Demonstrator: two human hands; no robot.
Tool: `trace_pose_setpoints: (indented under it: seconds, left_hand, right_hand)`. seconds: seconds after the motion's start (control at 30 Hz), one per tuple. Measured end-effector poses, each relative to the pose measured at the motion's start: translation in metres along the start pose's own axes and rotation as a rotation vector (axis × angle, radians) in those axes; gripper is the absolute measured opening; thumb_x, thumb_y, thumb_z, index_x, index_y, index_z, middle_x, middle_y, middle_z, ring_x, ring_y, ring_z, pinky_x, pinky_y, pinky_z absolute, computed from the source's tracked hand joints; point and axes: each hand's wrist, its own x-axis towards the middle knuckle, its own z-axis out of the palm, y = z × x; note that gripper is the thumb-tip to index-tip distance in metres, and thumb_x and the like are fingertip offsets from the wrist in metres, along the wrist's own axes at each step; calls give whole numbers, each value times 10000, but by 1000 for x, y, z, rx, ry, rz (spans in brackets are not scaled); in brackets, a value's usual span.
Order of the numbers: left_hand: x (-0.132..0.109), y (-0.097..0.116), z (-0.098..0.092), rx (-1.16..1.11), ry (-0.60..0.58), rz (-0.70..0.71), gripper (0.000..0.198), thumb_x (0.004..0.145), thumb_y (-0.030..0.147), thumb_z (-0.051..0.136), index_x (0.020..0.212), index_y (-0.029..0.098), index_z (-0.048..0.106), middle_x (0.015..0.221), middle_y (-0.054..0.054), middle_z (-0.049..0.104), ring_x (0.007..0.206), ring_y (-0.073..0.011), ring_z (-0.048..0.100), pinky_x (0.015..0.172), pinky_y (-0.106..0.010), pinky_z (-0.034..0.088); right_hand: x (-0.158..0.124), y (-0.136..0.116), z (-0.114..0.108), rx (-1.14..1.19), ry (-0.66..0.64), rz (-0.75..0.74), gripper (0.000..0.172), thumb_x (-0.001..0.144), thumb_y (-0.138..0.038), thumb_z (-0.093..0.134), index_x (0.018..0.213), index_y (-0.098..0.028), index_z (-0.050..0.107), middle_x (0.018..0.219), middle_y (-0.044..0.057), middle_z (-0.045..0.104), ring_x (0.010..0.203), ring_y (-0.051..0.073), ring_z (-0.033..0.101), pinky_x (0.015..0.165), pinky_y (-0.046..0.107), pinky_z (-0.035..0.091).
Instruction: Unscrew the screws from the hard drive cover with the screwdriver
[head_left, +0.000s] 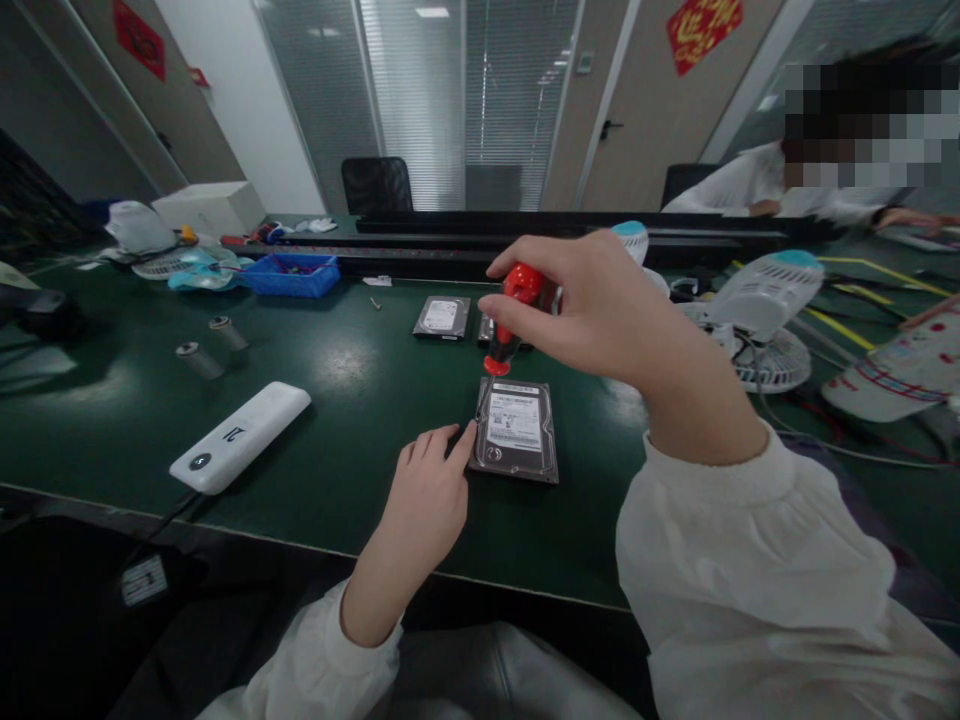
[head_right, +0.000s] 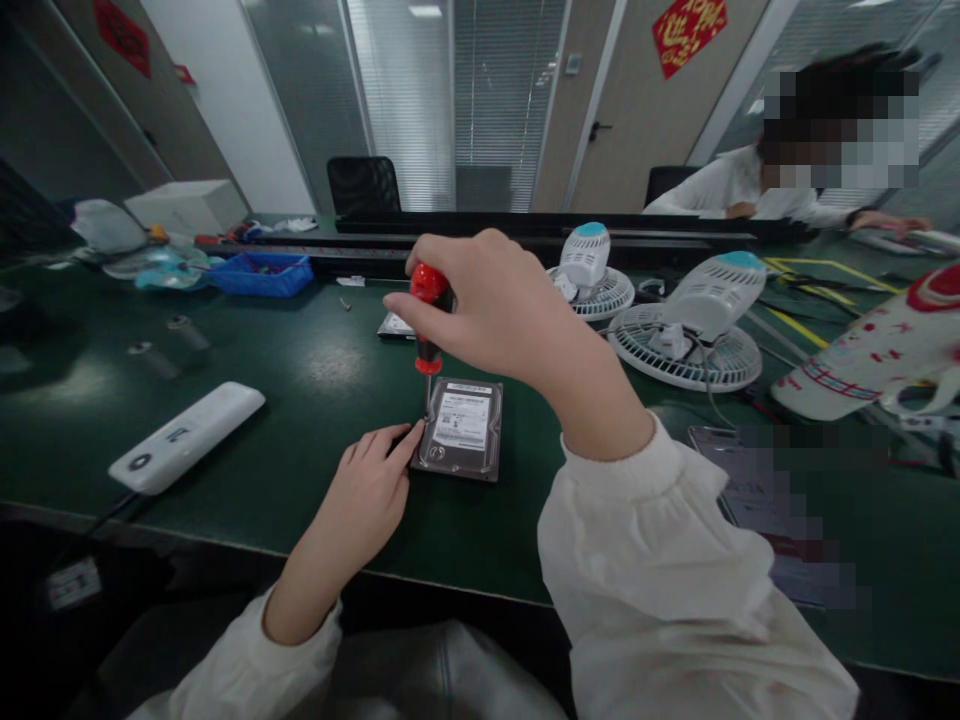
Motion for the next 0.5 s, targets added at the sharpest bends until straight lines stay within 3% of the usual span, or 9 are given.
trace_pose_setpoints:
  seconds: [0.1, 0.23, 0.3, 0.5]
  left_hand:
    - [0, -1, 0, -3, 0, 4, 616, 988, 49, 443, 1582, 177, 541, 1435, -168, 674, 1315, -305, 632, 1061, -477, 534]
    - [0, 0, 0, -6, -7, -3, 609, 990, 44, 434, 1576, 161, 550, 1438, -177, 673, 1315, -315, 635, 1056, -489, 541]
    - [0, 0, 0, -6, -5, -2, 618, 986, 40, 437, 1581, 166, 546, 1442, -173, 673, 1318, -314, 634, 1057, -487, 542]
    - [0, 1, 0, -7, -8, -6, 612, 990, 39, 432, 1578, 159, 549, 1448, -173, 670, 1322, -317, 632, 1060, -490, 539]
  right_hand:
    - [0, 2, 0, -45, 28, 5, 427, 1039, -563, 558, 1108, -178, 729, 844, 88, 716, 781, 242, 629, 746, 383, 446]
    - [-1, 3, 0, 33, -4, -52, 371, 1029, -350, 532, 1306, -156, 682, 1164, 137, 768, 996, 286, 689, 867, 426, 494]
    - [-1, 1, 0, 95, -19, -71, 380, 1000, -303, 558, 1327, -153, 679, 1214, 136, 766, 1034, 284, 698, 896, 423, 502]
    - [0, -2, 1, 38, 6, -37, 462, 1060, -520, 536, 1359, -180, 627, 1164, 128, 749, 986, 294, 684, 884, 434, 479]
